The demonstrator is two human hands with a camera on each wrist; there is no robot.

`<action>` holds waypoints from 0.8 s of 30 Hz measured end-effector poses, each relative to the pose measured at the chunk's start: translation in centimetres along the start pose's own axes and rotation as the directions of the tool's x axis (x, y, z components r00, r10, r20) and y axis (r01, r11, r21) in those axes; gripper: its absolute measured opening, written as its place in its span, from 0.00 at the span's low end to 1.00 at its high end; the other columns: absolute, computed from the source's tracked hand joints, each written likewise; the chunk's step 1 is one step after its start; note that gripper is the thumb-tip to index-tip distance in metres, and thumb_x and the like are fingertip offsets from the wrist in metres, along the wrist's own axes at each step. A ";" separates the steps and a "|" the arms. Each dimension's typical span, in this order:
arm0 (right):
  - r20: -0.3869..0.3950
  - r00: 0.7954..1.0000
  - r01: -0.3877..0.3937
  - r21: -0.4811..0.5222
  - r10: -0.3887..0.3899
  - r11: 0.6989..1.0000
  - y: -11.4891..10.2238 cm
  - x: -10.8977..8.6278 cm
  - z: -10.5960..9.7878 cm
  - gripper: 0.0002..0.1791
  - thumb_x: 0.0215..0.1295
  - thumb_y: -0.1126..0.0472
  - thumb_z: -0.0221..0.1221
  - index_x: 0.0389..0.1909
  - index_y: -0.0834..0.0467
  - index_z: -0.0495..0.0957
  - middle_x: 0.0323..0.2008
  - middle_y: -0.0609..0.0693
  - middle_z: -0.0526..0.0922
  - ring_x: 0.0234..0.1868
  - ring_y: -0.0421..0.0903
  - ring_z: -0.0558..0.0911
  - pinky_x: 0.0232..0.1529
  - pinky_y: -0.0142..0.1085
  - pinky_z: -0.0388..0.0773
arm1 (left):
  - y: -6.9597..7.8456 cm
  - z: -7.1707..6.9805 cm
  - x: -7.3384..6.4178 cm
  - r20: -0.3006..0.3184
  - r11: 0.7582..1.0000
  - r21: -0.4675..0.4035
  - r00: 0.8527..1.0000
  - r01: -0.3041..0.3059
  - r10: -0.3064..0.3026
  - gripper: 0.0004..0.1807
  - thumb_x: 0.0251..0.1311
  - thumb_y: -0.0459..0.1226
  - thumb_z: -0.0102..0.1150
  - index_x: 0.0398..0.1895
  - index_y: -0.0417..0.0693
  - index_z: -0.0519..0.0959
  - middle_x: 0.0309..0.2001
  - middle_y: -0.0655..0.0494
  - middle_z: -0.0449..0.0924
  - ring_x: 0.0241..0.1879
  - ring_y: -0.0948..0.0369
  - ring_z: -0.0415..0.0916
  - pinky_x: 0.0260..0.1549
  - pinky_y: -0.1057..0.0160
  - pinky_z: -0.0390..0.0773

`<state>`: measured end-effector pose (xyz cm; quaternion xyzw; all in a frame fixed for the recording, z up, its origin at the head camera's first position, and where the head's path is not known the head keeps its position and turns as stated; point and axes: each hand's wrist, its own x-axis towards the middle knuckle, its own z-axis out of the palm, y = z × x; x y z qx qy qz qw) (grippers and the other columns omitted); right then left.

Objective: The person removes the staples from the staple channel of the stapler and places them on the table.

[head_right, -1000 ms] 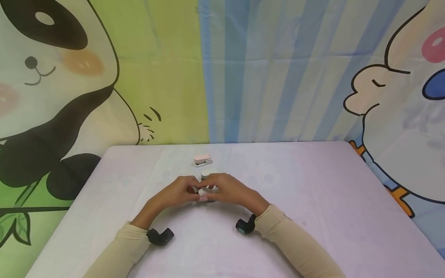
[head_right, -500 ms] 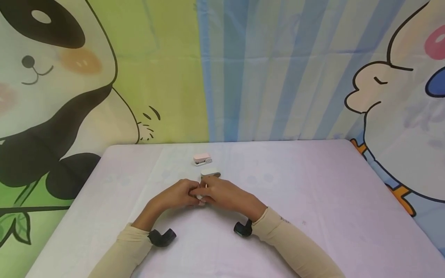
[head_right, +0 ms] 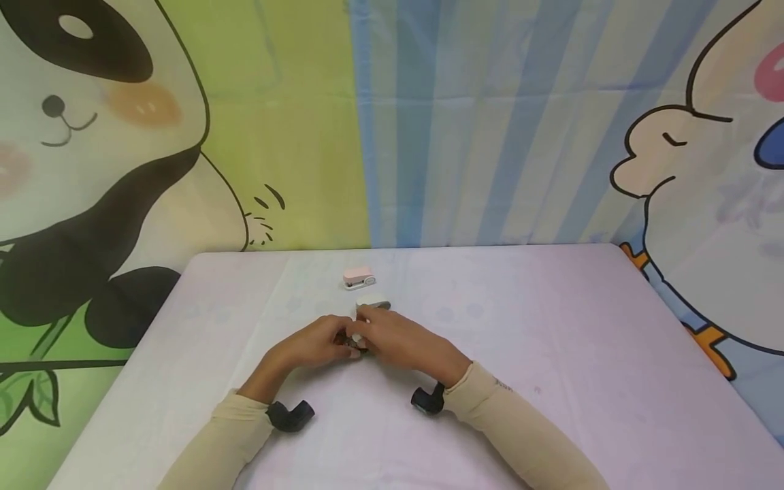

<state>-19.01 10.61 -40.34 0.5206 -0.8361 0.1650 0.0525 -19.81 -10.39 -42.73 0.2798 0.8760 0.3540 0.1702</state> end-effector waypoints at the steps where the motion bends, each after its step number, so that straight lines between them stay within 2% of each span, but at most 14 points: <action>1: 0.001 1.000 -0.019 0.037 0.019 0.999 0.1 -0.2 -0.2 0.13 0.65 0.69 0.62 0.49 0.56 0.79 0.48 0.50 0.73 0.37 0.42 0.76 0.39 0.32 0.74 | 0.0 0.0 0.0 -0.002 1.000 0.002 1.000 0.005 -0.005 0.09 0.58 0.35 0.68 0.36 0.45 0.76 0.28 0.61 0.75 0.29 0.63 0.70 0.30 0.63 0.70; 3: 0.005 0.998 -0.055 0.115 0.055 0.992 0.2 -0.5 -0.5 0.14 0.65 0.70 0.61 0.50 0.56 0.78 0.49 0.48 0.72 0.35 0.40 0.76 0.37 0.31 0.74 | -0.1 0.0 -0.2 -0.006 1.000 0.007 1.000 0.017 -0.017 0.09 0.58 0.35 0.69 0.35 0.45 0.77 0.29 0.61 0.75 0.29 0.63 0.70 0.31 0.62 0.70; 5: 0.015 0.998 -0.068 0.149 0.066 0.986 0.3 -0.7 -0.5 0.14 0.66 0.69 0.61 0.51 0.56 0.76 0.50 0.47 0.72 0.35 0.39 0.75 0.37 0.30 0.74 | -0.2 0.0 -0.3 -0.008 1.000 0.004 1.000 0.027 -0.027 0.09 0.57 0.35 0.69 0.35 0.45 0.77 0.29 0.61 0.76 0.30 0.63 0.70 0.32 0.62 0.70; 11: 0.022 0.998 -0.070 0.199 0.067 0.977 0.6 -1.0 -0.7 0.13 0.66 0.68 0.61 0.50 0.56 0.76 0.50 0.47 0.72 0.38 0.39 0.76 0.39 0.30 0.75 | -0.4 0.1 -0.4 -0.007 1.000 -0.010 1.000 0.021 -0.022 0.09 0.58 0.35 0.68 0.36 0.44 0.77 0.30 0.60 0.77 0.30 0.63 0.71 0.33 0.61 0.71; 15: 0.056 0.993 -0.114 0.243 0.103 0.963 0.8 -1.0 -1.6 0.13 0.65 0.66 0.63 0.49 0.57 0.79 0.47 0.46 0.75 0.40 0.40 0.79 0.40 0.34 0.77 | -0.3 0.1 -0.5 -0.009 1.000 -0.009 1.000 0.024 -0.024 0.09 0.57 0.35 0.69 0.36 0.45 0.77 0.30 0.60 0.76 0.30 0.63 0.71 0.33 0.61 0.71; 18: 0.091 0.983 -0.176 0.216 0.159 0.960 0.8 -1.1 -2.7 0.11 0.62 0.68 0.64 0.47 0.60 0.82 0.42 0.47 0.78 0.39 0.43 0.80 0.38 0.35 0.78 | -0.3 0.1 -0.4 -0.005 1.000 -0.012 1.000 0.022 -0.022 0.09 0.58 0.35 0.69 0.36 0.45 0.77 0.30 0.61 0.76 0.30 0.64 0.71 0.33 0.62 0.71; 20: 0.144 0.962 -0.252 0.150 0.231 0.956 0.6 -1.3 -3.4 0.10 0.60 0.68 0.65 0.42 0.61 0.84 0.37 0.48 0.81 0.36 0.44 0.80 0.35 0.35 0.77 | -0.2 0.1 -0.3 0.000 1.000 -0.023 1.000 0.014 -0.014 0.08 0.58 0.36 0.68 0.36 0.45 0.78 0.30 0.60 0.77 0.30 0.63 0.70 0.32 0.62 0.71; 22: 0.218 0.924 -0.333 0.060 0.313 0.941 0.5 -1.6 -3.7 0.07 0.59 0.67 0.66 0.38 0.61 0.85 0.33 0.48 0.82 0.33 0.43 0.80 0.33 0.35 0.75 | -0.1 0.1 -0.1 0.001 0.999 -0.028 1.000 0.015 -0.015 0.08 0.58 0.36 0.68 0.37 0.45 0.78 0.30 0.61 0.77 0.30 0.63 0.70 0.32 0.62 0.70; 24: 0.276 0.883 -0.388 -0.029 0.381 0.921 0.6 -1.8 -3.7 0.06 0.59 0.64 0.68 0.37 0.60 0.86 0.33 0.47 0.84 0.34 0.43 0.80 0.35 0.36 0.75 | -0.2 0.1 0.0 0.002 0.999 -0.034 1.000 0.022 -0.022 0.08 0.59 0.36 0.68 0.37 0.45 0.78 0.30 0.60 0.77 0.29 0.63 0.69 0.31 0.62 0.70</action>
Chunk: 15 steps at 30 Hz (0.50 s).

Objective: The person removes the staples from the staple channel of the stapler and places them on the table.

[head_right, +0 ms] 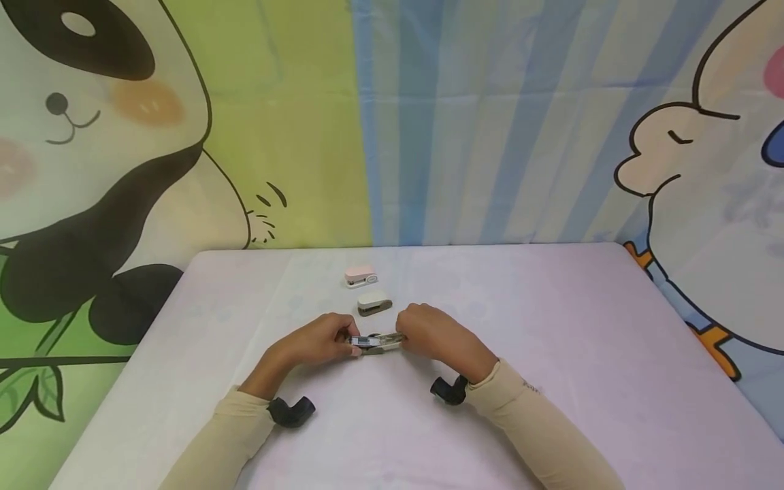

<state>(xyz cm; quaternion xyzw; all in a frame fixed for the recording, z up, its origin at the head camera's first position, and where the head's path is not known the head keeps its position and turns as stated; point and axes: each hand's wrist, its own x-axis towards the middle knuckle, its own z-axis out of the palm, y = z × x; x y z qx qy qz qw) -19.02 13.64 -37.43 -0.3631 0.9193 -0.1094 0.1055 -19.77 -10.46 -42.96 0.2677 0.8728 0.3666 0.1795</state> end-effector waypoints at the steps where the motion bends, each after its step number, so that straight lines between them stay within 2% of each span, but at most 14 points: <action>1: 0.021 0.999 -0.026 -0.027 0.026 0.999 0.1 0.0 0.1 0.07 0.59 0.63 0.68 0.37 0.59 0.87 0.33 0.47 0.84 0.34 0.44 0.80 0.36 0.38 0.76 | 0.0 0.0 0.0 -0.002 1.000 0.001 1.000 0.005 -0.005 0.08 0.58 0.36 0.68 0.37 0.45 0.78 0.30 0.60 0.77 0.29 0.63 0.69 0.30 0.62 0.70; 3: 0.031 0.998 -0.044 -0.059 0.046 0.997 0.3 0.0 0.4 0.09 0.59 0.60 0.68 0.39 0.58 0.87 0.34 0.47 0.85 0.36 0.45 0.81 0.38 0.39 0.76 | -0.2 0.1 0.1 -0.004 1.000 0.004 1.000 0.014 -0.014 0.08 0.58 0.35 0.68 0.37 0.45 0.78 0.29 0.61 0.77 0.28 0.63 0.69 0.29 0.63 0.69; 6: -0.002 0.999 -0.038 -0.103 0.038 0.994 0.3 0.0 0.7 0.10 0.58 0.58 0.69 0.39 0.57 0.87 0.35 0.46 0.86 0.37 0.45 0.81 0.39 0.42 0.76 | -0.3 0.2 0.1 0.000 1.000 0.005 1.000 0.019 -0.019 0.08 0.58 0.35 0.68 0.36 0.45 0.78 0.29 0.61 0.77 0.28 0.63 0.68 0.29 0.63 0.69; 8: -0.041 0.998 -0.046 -0.159 0.040 0.986 0.2 0.0 0.8 0.10 0.57 0.54 0.70 0.37 0.53 0.88 0.34 0.44 0.85 0.36 0.44 0.80 0.41 0.42 0.73 | -0.4 0.2 0.1 0.005 1.000 0.006 1.000 0.016 -0.016 0.08 0.58 0.35 0.68 0.36 0.45 0.78 0.30 0.61 0.77 0.28 0.63 0.68 0.29 0.63 0.69; 10: -0.111 0.994 -0.051 -0.231 0.025 0.972 0.0 -0.1 0.8 0.12 0.56 0.47 0.69 0.37 0.50 0.88 0.36 0.43 0.85 0.38 0.44 0.79 0.44 0.43 0.70 | -0.4 0.2 0.1 0.008 1.000 0.007 1.000 0.017 -0.017 0.08 0.58 0.36 0.68 0.36 0.45 0.78 0.30 0.61 0.77 0.28 0.63 0.68 0.29 0.63 0.69; 11: -0.166 0.986 -0.052 -0.259 0.008 0.964 -0.2 -0.1 0.8 0.13 0.57 0.46 0.69 0.37 0.49 0.88 0.37 0.43 0.85 0.39 0.46 0.78 0.44 0.44 0.69 | -0.4 0.2 0.1 0.009 1.000 0.008 1.000 0.014 -0.014 0.09 0.58 0.36 0.68 0.37 0.46 0.78 0.30 0.61 0.77 0.28 0.63 0.68 0.29 0.63 0.69; 13: -0.285 0.957 -0.038 -0.273 -0.043 0.961 -0.7 0.0 0.8 0.14 0.59 0.45 0.67 0.37 0.50 0.87 0.38 0.45 0.83 0.39 0.47 0.76 0.43 0.44 0.69 | -0.3 0.1 0.2 0.010 1.000 0.009 1.000 0.010 -0.010 0.09 0.58 0.37 0.69 0.37 0.46 0.78 0.30 0.60 0.77 0.28 0.63 0.69 0.29 0.63 0.69; 15: -0.367 0.923 0.041 -0.199 -0.113 0.979 -1.4 0.4 0.8 0.12 0.62 0.50 0.66 0.38 0.53 0.86 0.37 0.47 0.82 0.39 0.46 0.76 0.42 0.40 0.71 | -0.2 0.1 0.2 0.009 1.000 0.010 1.000 0.005 -0.005 0.09 0.58 0.37 0.69 0.36 0.45 0.78 0.30 0.60 0.77 0.28 0.63 0.69 0.29 0.63 0.70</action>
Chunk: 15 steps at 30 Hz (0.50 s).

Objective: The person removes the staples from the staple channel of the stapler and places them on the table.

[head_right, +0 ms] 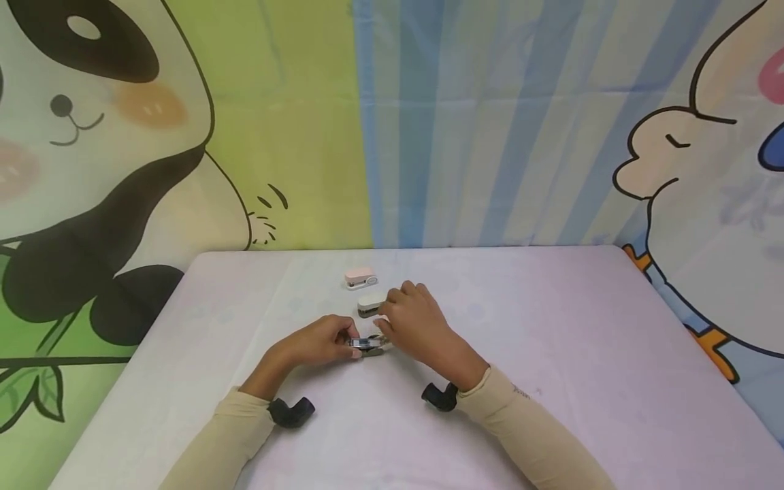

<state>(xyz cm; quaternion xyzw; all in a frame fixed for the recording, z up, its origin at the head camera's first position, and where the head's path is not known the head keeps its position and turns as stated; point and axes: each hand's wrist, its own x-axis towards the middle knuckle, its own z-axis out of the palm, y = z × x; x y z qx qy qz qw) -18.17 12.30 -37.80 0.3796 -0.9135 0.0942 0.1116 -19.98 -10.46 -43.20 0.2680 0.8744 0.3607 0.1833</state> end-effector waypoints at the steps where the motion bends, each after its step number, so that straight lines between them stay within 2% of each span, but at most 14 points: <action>1: -0.023 0.999 0.029 0.085 -0.028 0.996 -0.3 0.2 0.1 0.09 0.64 0.55 0.65 0.39 0.56 0.86 0.36 0.48 0.81 0.37 0.45 0.76 0.39 0.38 0.72 | 0.0 0.0 0.0 0.000 1.000 0.000 1.000 -0.001 0.001 0.09 0.58 0.37 0.69 0.36 0.46 0.78 0.30 0.60 0.76 0.28 0.63 0.69 0.29 0.62 0.70; 3: -0.011 0.997 0.071 0.241 -0.070 0.968 -0.9 0.7 0.6 0.05 0.66 0.61 0.63 0.37 0.58 0.85 0.32 0.47 0.81 0.32 0.41 0.76 0.33 0.33 0.73 | 0.0 -0.1 0.0 0.001 1.000 0.002 1.000 -0.002 0.002 0.09 0.57 0.36 0.69 0.36 0.46 0.78 0.29 0.60 0.76 0.28 0.63 0.69 0.29 0.62 0.70; 5: 0.053 0.996 0.049 0.342 -0.072 0.938 -1.5 1.1 1.3 0.04 0.65 0.65 0.62 0.37 0.60 0.85 0.31 0.46 0.80 0.29 0.36 0.75 0.30 0.29 0.73 | 0.0 -0.1 0.0 0.004 1.000 0.001 1.000 -0.002 0.002 0.09 0.57 0.36 0.69 0.36 0.47 0.78 0.29 0.61 0.76 0.28 0.63 0.69 0.29 0.63 0.69; 6: 0.083 0.995 0.028 0.359 -0.062 0.933 -1.7 1.3 1.7 0.04 0.65 0.65 0.61 0.35 0.60 0.85 0.30 0.46 0.79 0.28 0.36 0.74 0.29 0.29 0.72 | 0.1 -0.1 0.0 0.004 1.000 0.004 1.000 -0.001 0.001 0.09 0.57 0.36 0.69 0.36 0.47 0.78 0.29 0.61 0.76 0.28 0.63 0.69 0.29 0.63 0.69; 10: 0.143 0.990 -0.048 0.286 0.007 0.957 -2.1 1.7 3.2 0.06 0.63 0.66 0.63 0.26 0.56 0.84 0.24 0.43 0.77 0.25 0.36 0.71 0.28 0.30 0.69 | 0.2 -0.1 -0.1 -0.002 1.000 -0.003 1.000 0.006 -0.006 0.09 0.57 0.36 0.70 0.36 0.48 0.78 0.29 0.62 0.76 0.29 0.63 0.69 0.31 0.63 0.69; 13: 0.171 0.985 -0.074 0.277 0.026 0.958 -2.0 1.9 3.7 0.10 0.63 0.67 0.62 0.22 0.54 0.82 0.21 0.40 0.75 0.24 0.37 0.69 0.26 0.32 0.67 | 0.2 -0.2 -0.1 -0.004 1.000 -0.012 1.000 0.004 -0.004 0.09 0.56 0.36 0.70 0.35 0.48 0.78 0.29 0.61 0.76 0.30 0.63 0.69 0.31 0.62 0.70; 15: 0.184 0.982 -0.089 0.297 0.034 0.951 -2.0 1.9 3.8 0.10 0.63 0.67 0.62 0.23 0.54 0.83 0.22 0.40 0.77 0.24 0.37 0.69 0.26 0.31 0.67 | 0.2 -0.2 0.0 -0.001 1.000 -0.015 1.000 -0.001 0.001 0.09 0.56 0.36 0.70 0.35 0.48 0.78 0.29 0.62 0.76 0.30 0.63 0.70 0.31 0.63 0.69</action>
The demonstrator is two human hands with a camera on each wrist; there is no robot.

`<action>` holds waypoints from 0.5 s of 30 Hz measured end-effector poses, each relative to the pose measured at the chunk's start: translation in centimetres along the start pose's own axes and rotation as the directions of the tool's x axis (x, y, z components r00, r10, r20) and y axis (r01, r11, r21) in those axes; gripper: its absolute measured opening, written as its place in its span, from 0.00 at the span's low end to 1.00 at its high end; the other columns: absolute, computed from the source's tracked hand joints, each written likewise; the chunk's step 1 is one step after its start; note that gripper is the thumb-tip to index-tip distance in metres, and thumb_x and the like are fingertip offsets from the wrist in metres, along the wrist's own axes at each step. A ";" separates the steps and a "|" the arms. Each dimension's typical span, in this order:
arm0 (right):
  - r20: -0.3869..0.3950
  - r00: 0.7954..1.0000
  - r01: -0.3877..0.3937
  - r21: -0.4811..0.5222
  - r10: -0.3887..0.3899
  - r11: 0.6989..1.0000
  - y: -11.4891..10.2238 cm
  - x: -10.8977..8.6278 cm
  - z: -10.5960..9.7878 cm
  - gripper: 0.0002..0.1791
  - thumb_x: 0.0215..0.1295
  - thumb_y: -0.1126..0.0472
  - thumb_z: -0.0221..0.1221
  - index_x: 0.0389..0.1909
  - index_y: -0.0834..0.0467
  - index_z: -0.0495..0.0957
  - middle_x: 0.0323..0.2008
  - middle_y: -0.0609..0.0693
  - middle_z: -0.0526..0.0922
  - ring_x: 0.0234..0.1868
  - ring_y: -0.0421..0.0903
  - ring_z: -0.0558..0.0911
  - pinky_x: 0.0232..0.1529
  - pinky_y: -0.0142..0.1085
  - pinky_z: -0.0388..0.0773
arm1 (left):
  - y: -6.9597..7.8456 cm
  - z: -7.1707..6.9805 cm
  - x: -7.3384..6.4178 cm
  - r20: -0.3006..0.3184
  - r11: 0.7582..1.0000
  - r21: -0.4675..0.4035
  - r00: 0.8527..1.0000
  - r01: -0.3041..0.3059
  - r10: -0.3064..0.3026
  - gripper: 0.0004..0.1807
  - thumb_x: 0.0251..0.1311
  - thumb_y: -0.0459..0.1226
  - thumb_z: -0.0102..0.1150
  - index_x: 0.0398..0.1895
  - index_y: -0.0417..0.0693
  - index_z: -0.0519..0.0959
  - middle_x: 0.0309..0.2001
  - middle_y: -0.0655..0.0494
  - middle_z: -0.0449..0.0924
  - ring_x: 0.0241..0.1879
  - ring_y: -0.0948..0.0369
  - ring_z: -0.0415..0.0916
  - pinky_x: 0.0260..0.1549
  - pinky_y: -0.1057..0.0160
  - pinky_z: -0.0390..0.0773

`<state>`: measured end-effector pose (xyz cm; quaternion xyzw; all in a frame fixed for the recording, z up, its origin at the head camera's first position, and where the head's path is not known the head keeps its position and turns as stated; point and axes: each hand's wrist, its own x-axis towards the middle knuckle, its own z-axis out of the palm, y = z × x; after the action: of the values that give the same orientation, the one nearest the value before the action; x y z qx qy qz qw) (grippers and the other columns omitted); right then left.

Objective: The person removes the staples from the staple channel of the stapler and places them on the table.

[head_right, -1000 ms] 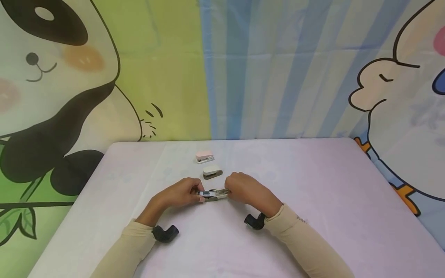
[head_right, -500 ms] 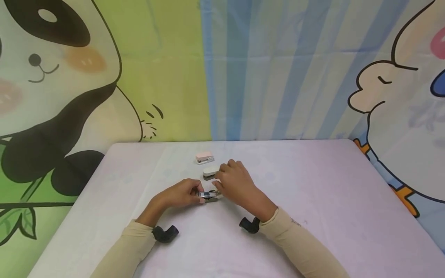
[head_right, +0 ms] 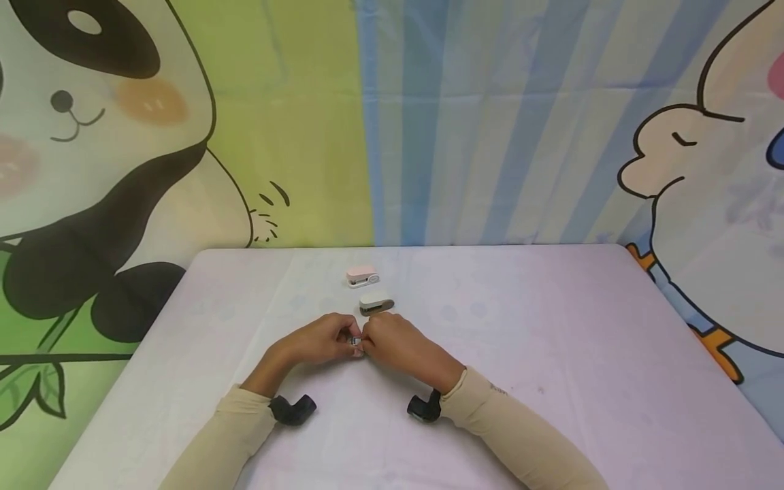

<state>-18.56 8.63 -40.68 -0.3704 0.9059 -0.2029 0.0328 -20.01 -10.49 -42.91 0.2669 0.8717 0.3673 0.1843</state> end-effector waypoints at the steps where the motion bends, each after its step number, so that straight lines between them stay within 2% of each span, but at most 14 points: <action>1: 0.001 1.000 -0.004 0.014 0.004 1.000 -0.1 0.0 0.0 0.10 0.63 0.67 0.62 0.24 0.54 0.84 0.22 0.40 0.78 0.24 0.37 0.69 0.25 0.31 0.67 | 0.0 0.0 0.0 0.000 1.000 0.003 1.000 -0.002 0.002 0.08 0.56 0.36 0.70 0.34 0.48 0.78 0.28 0.62 0.76 0.29 0.63 0.69 0.31 0.63 0.69; 8: 0.008 0.995 -0.104 0.113 0.104 0.988 -0.4 0.1 0.2 0.05 0.63 0.66 0.63 0.30 0.57 0.86 0.27 0.43 0.84 0.25 0.35 0.73 0.27 0.30 0.71 | 0.0 0.0 0.0 -0.005 1.000 0.015 1.000 -0.009 0.009 0.09 0.55 0.36 0.71 0.34 0.48 0.79 0.27 0.62 0.76 0.28 0.63 0.69 0.30 0.63 0.69; 15: 0.042 0.988 -0.154 0.222 0.149 0.963 -0.1 0.3 0.2 0.02 0.62 0.65 0.65 0.30 0.58 0.85 0.22 0.40 0.80 0.22 0.35 0.73 0.23 0.30 0.70 | 0.2 0.0 0.0 -0.001 1.000 0.028 1.000 -0.001 0.001 0.09 0.55 0.36 0.71 0.35 0.48 0.78 0.28 0.62 0.75 0.30 0.63 0.69 0.32 0.63 0.69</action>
<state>-18.65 8.32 -40.75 -0.2964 0.9023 -0.2962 0.1010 -19.96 -10.41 -42.76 0.2696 0.8768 0.3551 0.1799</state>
